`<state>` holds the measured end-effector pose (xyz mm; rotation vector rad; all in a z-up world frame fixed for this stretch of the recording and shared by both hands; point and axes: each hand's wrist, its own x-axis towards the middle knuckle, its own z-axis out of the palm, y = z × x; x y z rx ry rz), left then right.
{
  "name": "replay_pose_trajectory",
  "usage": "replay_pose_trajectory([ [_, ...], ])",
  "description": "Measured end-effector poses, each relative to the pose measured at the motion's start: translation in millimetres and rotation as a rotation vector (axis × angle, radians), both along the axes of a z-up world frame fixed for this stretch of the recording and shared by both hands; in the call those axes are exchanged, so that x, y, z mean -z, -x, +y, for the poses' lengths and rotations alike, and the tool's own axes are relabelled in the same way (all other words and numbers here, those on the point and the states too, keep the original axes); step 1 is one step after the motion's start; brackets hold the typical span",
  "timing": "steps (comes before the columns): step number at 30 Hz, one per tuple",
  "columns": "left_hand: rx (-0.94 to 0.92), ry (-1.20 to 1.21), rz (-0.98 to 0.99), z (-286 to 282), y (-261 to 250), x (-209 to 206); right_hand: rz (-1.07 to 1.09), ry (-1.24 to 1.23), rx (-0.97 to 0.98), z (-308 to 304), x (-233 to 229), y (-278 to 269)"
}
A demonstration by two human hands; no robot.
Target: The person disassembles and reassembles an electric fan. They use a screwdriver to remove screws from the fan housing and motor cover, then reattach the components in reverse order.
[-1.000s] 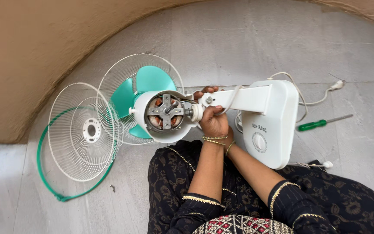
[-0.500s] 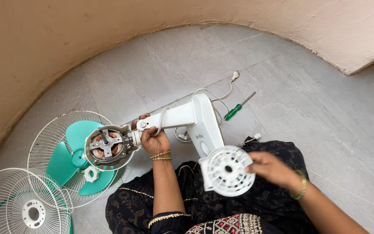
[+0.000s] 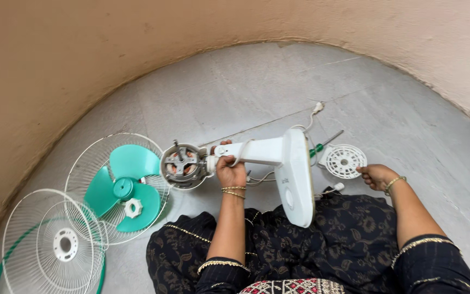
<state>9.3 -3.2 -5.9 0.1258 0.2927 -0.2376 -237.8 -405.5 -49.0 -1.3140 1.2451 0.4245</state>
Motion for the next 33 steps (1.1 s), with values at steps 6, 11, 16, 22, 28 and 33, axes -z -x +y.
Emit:
replay_pose_trajectory([
  [6,0.029,0.016,0.129,-28,-2,20,0.096,0.722,-0.218,13,-40,-13],
  [11,-0.002,0.054,0.192,-31,-3,33,-0.371,0.613,-0.317,97,-112,-42],
  [16,-0.055,0.051,0.253,-29,-5,38,-0.292,0.838,-0.565,203,-172,-63],
  [22,-0.095,0.041,0.278,-29,-6,51,-0.083,0.899,-0.773,251,-194,-58],
  [28,-0.105,0.012,0.203,-29,-4,70,-0.217,0.866,-0.684,240,-149,-52],
  [33,-0.057,-0.021,0.126,-29,-2,85,-0.241,0.805,-0.633,213,-122,-57],
])
